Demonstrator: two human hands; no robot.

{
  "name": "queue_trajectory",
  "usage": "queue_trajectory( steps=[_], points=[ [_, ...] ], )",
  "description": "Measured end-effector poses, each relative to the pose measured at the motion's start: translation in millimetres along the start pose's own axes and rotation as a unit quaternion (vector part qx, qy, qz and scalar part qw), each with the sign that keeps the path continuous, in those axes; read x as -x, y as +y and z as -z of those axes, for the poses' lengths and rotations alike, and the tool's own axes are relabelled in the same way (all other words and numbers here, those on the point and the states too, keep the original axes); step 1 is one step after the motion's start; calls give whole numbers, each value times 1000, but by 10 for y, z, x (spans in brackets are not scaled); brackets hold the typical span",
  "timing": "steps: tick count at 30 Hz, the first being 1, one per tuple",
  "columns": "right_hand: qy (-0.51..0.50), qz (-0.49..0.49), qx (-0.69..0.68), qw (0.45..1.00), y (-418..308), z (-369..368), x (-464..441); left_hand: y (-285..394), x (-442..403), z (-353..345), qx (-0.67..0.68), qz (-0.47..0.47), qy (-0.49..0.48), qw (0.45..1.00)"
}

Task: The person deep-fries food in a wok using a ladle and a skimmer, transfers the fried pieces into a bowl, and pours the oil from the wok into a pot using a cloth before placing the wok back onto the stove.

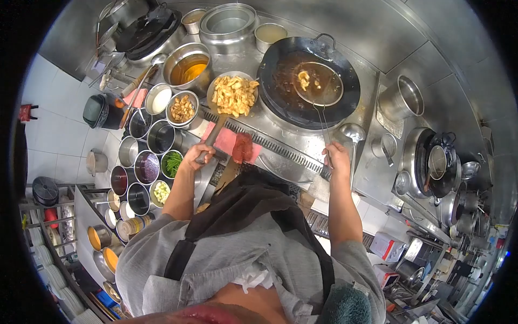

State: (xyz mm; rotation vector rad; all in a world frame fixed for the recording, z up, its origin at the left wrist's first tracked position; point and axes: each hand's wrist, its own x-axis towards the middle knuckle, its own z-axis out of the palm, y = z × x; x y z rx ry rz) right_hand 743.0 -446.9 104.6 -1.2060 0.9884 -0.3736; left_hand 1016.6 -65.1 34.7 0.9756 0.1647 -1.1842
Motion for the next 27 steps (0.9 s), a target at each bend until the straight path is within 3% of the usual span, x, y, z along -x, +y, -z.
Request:
queue_trajectory(
  steps=[4, 10, 12, 16, 18, 22, 24, 27],
  points=[
    [-7, -9, 34, 999, -17, -11, -63, 4, -46, 50, -23, 16, 5, 1000],
    [124, 43, -12, 991, 99, 119, 268, 50, 29, -37, -44, 37, 28, 998],
    [99, 11, 25, 995, 299, 347, 433, 72, 88, -103, -49, 30, 58, 997],
    [0, -80, 225, 971, 848, 624, 744, 70, 94, -94, -44, 26, 42, 998],
    [-56, -53, 326, 942, 1071, 582, 897, 72, 98, -100, -33, 27, 43, 998],
    [-84, -60, 361, 927, 1572, 536, 981, 64, 136, -232, -37, 19, 62, 997],
    [-130, 24, 464, 876, 1563, 506, 962, 42, 162, -333, -14, 6, 65, 998],
    [-117, -3, 454, 883, 1272, 447, 1035, -70, 246, -442, 4, -13, 62, 998]
  ],
)
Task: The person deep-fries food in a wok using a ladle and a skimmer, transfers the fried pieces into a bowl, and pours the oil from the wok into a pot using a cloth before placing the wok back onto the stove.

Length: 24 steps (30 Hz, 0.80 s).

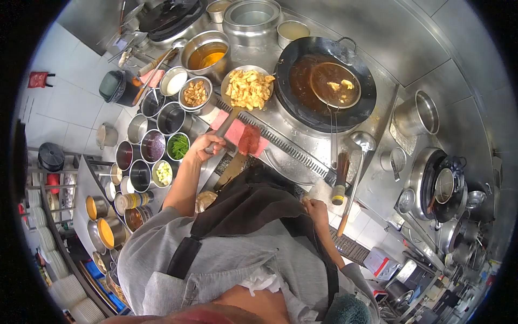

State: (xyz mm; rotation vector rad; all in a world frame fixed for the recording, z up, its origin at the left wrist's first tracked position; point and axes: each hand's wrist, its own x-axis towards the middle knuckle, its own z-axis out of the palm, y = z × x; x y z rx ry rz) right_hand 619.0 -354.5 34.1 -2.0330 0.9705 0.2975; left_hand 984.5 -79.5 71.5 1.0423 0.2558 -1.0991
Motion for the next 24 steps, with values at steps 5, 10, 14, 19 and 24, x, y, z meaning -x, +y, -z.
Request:
queue_trajectory(
  steps=[5, 10, 14, 19, 24],
  points=[
    [-24, 19, 1, 1000, 492, 138, -60, -127, 495, -413, 15, -48, 16, 999],
    [-114, 202, 141, 962, 1019, 389, -277, -430, 1024, -862, 40, -88, 56, 994],
    [-172, 193, 136, 956, 784, 697, -153, -889, 1468, -1201, 103, -115, 96, 983],
    [-263, 263, 129, 919, 951, 663, -286, -1610, 2127, -1394, 161, -138, 88, 973],
    [-321, 334, 261, 847, 1035, 391, -450, -2641, 2721, -1505, 158, -156, 164, 961]
  ],
)
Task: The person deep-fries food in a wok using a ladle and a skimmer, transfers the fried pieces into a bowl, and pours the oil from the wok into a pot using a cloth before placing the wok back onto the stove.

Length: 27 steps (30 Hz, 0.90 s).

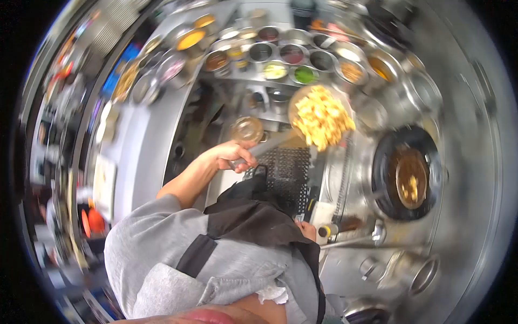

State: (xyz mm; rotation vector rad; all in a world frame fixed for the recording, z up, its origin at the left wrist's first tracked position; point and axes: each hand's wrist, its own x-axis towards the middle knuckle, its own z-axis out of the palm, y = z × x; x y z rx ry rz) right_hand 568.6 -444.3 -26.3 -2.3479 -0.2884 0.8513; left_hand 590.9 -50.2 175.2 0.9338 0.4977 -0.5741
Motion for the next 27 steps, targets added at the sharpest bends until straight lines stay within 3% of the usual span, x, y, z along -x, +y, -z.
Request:
queue_trajectory(
  steps=[5, 9, 11, 12, 15, 16, 17, 19, 23, 25, 27],
  points=[
    [-63, 89, 108, 988, 650, -227, -458, -985, 367, 477, 22, 7, 29, 999],
    [-84, 32, 158, 983, 158, -45, -296, -1640, 696, 685, 83, 8, 73, 994],
    [-94, 15, 67, 993, -278, -7, -75, -1855, 925, 796, 102, 7, 77, 992],
    [-70, 12, 85, 994, -567, -29, 23, -1945, 1047, 840, 121, -6, 87, 989],
    [-60, 20, 68, 996, -166, -420, -292, -2192, 1304, 1036, 127, -12, 107, 986],
    [17, 71, 83, 994, -254, -569, -250, -2254, 1398, 1106, 128, -17, 106, 986],
    [19, 77, 85, 993, -383, -653, -284, -2308, 1506, 1189, 146, -27, 101, 984],
    [-49, 36, 144, 988, -711, -770, -271, -2343, 1713, 1272, 169, -36, 96, 980],
    [-42, 23, 117, 992, -1039, -1073, -112, -2110, 2251, 1491, 228, -87, 116, 963],
    [-48, 35, 124, 991, -993, -1183, -89, -1949, 2503, 1619, 238, -110, 221, 939],
    [-58, 46, 163, 984, -951, -1282, 3, -1694, 2762, 1776, 249, -152, 242, 925]
  ],
)
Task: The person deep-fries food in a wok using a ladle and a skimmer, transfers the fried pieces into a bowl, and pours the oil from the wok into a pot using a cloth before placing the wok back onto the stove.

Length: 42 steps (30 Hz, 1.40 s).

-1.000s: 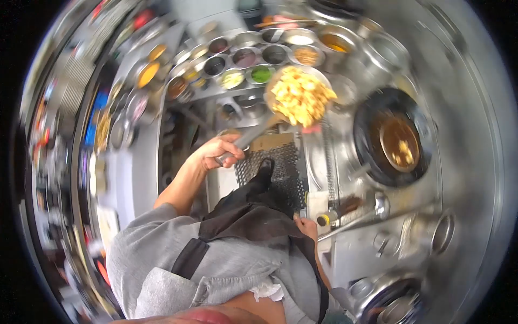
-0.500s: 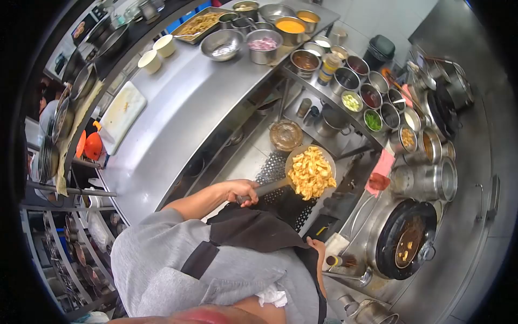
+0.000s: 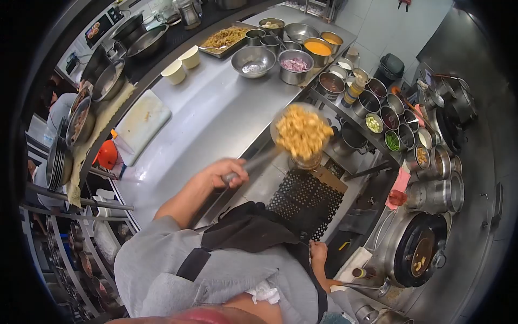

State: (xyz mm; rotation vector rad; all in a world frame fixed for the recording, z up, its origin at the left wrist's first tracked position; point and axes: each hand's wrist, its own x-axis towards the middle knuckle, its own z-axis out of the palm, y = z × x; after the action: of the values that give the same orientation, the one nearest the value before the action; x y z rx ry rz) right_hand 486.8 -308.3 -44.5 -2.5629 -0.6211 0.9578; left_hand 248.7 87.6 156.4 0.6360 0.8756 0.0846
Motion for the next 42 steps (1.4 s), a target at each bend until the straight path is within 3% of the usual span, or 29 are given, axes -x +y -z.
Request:
queue_trajectory(
  steps=[2, 4, 5, 8, 10, 14, 16, 19, 23, 26, 29, 30, 32, 34, 36, 38, 39, 40, 42],
  points=[
    [-5, 3, 15, 1000, 93, -131, 96, 418, -58, 208, -6, -22, -48, 999],
    [28, -29, 43, 998, 201, -226, 168, 833, 2, 247, -37, -119, 24, 992],
    [5, -104, 10, 995, 65, -127, 269, 1047, -36, 332, -41, -141, 17, 989],
    [50, -91, -31, 994, -239, 157, 603, 1698, -170, 552, -82, -192, 18, 978],
    [47, -150, -51, 986, -372, 233, 686, 2016, -278, 593, -133, -257, 101, 952],
    [49, -173, -40, 983, -362, 239, 690, 2475, -647, 933, -211, -254, 154, 931],
    [57, -156, -39, 985, -358, 228, 668, 2531, -815, 1078, -268, -249, 250, 896],
    [47, -110, -33, 992, -369, 266, 601, 2600, -1025, 1260, -285, -219, 299, 884],
    [80, -67, -34, 994, -440, 354, 519, 2633, -894, 1368, -314, -189, 353, 861],
    [96, -102, -59, 988, -526, 453, 521, 2611, -720, 1369, -360, -173, 392, 828],
    [94, -119, -53, 987, -488, 454, 533, 2402, -399, 1276, -575, -168, 483, 639],
    [74, -143, -22, 987, -495, 466, 532, 2310, -375, 1326, -577, -165, 485, 636],
    [60, -152, -32, 986, -434, 416, 496, 2112, -292, 1405, -645, -216, 531, 505],
    [78, -131, -17, 988, -367, 361, 484, 1947, -206, 1413, -637, -194, 533, 522],
    [56, -167, -112, 978, 337, 5, 69, 1798, -237, 1494, -638, -246, 564, 462],
    [97, -125, -103, 982, 94, 290, 158, 1673, -209, 1472, -641, -258, 570, 444],
    [134, -142, -105, 975, -68, 463, 214, 1621, -213, 1468, -629, -271, 578, 444],
    [237, -48, -53, 969, 490, 297, -11, 1558, -225, 1452, -618, -285, 582, 445],
    [408, -76, -58, 908, 171, 722, 270, 1341, -323, 1626, -596, -408, 532, 441]
  ],
)
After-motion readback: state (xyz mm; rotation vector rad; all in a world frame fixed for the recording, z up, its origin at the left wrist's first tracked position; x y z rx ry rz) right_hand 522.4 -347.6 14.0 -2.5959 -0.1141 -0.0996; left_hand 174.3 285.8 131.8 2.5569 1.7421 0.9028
